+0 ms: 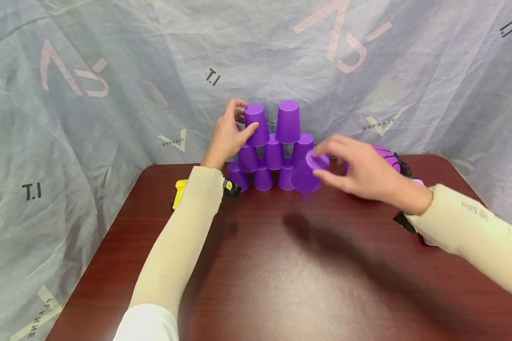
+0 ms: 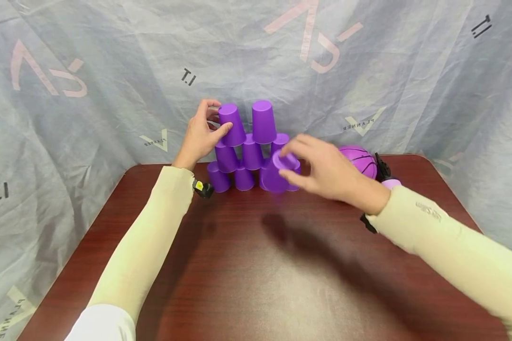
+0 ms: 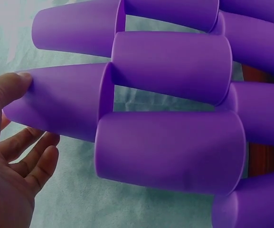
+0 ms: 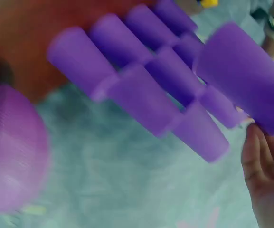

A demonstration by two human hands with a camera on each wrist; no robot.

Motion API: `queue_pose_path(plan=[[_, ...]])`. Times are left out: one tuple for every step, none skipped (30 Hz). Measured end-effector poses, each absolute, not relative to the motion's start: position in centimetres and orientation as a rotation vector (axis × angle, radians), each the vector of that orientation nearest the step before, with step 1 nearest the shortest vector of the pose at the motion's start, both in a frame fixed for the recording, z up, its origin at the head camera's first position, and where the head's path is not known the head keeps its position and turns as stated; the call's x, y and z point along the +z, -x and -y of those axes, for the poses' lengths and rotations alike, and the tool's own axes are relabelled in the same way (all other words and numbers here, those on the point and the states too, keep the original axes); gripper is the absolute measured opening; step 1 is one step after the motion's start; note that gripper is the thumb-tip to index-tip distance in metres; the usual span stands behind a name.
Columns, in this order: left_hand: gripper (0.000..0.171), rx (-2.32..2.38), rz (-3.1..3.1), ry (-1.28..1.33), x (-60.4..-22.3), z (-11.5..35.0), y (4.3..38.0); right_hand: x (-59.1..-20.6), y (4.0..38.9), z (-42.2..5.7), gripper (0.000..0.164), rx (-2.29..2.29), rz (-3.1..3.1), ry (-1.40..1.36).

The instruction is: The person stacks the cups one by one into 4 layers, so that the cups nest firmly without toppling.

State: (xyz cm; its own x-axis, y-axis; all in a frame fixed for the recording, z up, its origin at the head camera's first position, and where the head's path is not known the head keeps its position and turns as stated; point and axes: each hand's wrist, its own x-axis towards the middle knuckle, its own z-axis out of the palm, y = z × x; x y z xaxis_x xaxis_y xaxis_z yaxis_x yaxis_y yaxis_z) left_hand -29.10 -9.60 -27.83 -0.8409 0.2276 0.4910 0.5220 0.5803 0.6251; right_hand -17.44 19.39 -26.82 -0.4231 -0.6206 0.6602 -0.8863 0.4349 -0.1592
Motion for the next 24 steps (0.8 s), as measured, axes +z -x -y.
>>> queue_pose_path(plan=[[0.048,-1.143,2.456,0.607,-27.8,9.6,29.1,-25.9,17.9,-19.0,0.026,0.692,2.138,-1.255],[0.048,-1.143,2.457,0.605,-27.8,9.5,29.1,-24.9,18.4,-18.7,0.026,0.699,2.106,-1.246],[0.048,-1.144,2.458,0.604,-27.8,9.5,29.1,-23.9,19.0,-18.3,0.025,0.696,2.077,-1.231],[0.048,-1.141,2.463,0.601,-27.8,9.4,29.1,-23.0,19.5,-18.0,0.025,0.69,2.053,-1.211],[0.048,-1.14,2.468,0.602,-27.8,9.3,29.2,-22.0,20.0,-17.7,0.025,0.683,2.036,-1.185],[0.048,-1.139,2.472,0.603,-27.8,9.3,29.2,-21.2,20.5,-17.4,0.025,0.685,2.03,-1.15],[0.048,-1.137,2.476,0.606,-27.8,9.2,29.2,-20.4,21.1,-17.1,0.025,0.681,2.029,-1.112],[0.048,-1.137,2.481,0.611,-27.8,9.1,29.3,-19.7,21.7,-16.8,0.024,0.671,2.037,-1.077],[0.048,-1.137,2.484,0.617,-27.8,9.0,29.4,-19.1,22.2,-16.5,0.024,0.667,2.05,-1.04],[0.048,-1.137,2.485,0.622,-27.8,8.9,29.4,-18.6,22.8,-16.2,0.025,0.666,2.067,-1.007],[0.048,-1.141,2.482,0.628,-27.8,8.9,29.4,-18.2,23.3,-15.9,0.025,0.666,2.087,-0.978],[0.047,-1.144,2.48,0.632,-27.7,8.8,29.4,-17.8,23.9,-15.7,0.026,0.662,2.107,-0.957],[0.047,-1.146,2.478,0.634,-27.7,8.7,29.5,-17.4,24.4,-15.4,0.027,0.655,2.122,-0.951],[0.047,-1.149,2.476,0.635,-27.7,8.7,29.5,-17.2,24.9,-15.1,0.029,0.648,2.143,-0.941],[0.047,-1.153,2.474,0.634,-27.7,8.6,29.5,-16.9,25.4,-14.9,0.03,0.648,2.16,-0.933],[0.047,-1.155,2.47,0.634,-27.7,8.6,29.5,-16.8,25.8,-14.6,0.031,0.65,2.181,-0.924],[0.047,-1.155,2.468,0.635,-27.7,8.5,29.5,-16.6,26.3,-14.4,0.032,0.656,2.204,-0.911],[0.047,-1.153,2.471,0.634,-27.7,8.5,29.5,-16.5,26.6,-14.2,0.032,0.661,2.229,-0.898],[0.047,-1.152,2.471,0.635,-27.8,8.5,29.5,-16.4,27.0,-14.0,0.033,0.671,2.259,-0.879],[0.047,-1.152,2.474,0.636,-27.7,8.4,29.5,-16.3,27.3,-13.8,0.033,0.674,2.286,-0.858],[0.047,-1.152,2.471,0.64,-27.8,8.4,29.6,-16.3,27.6,-13.6,0.034,0.677,2.307,-0.843],[0.047,-1.152,2.47,0.643,-27.8,8.4,29.6,-16.3,27.8,-13.4,0.034,0.678,2.329,-0.833],[0.047,-1.154,2.472,0.645,-27.8,8.3,29.6,-16.3,28.0,-13.2,0.035,0.676,2.349,-0.826],[0.047,-1.158,2.471,0.645,-27.8,8.3,29.6,-16.3,28.2,-13.0,0.035,0.671,2.368,-0.822]])
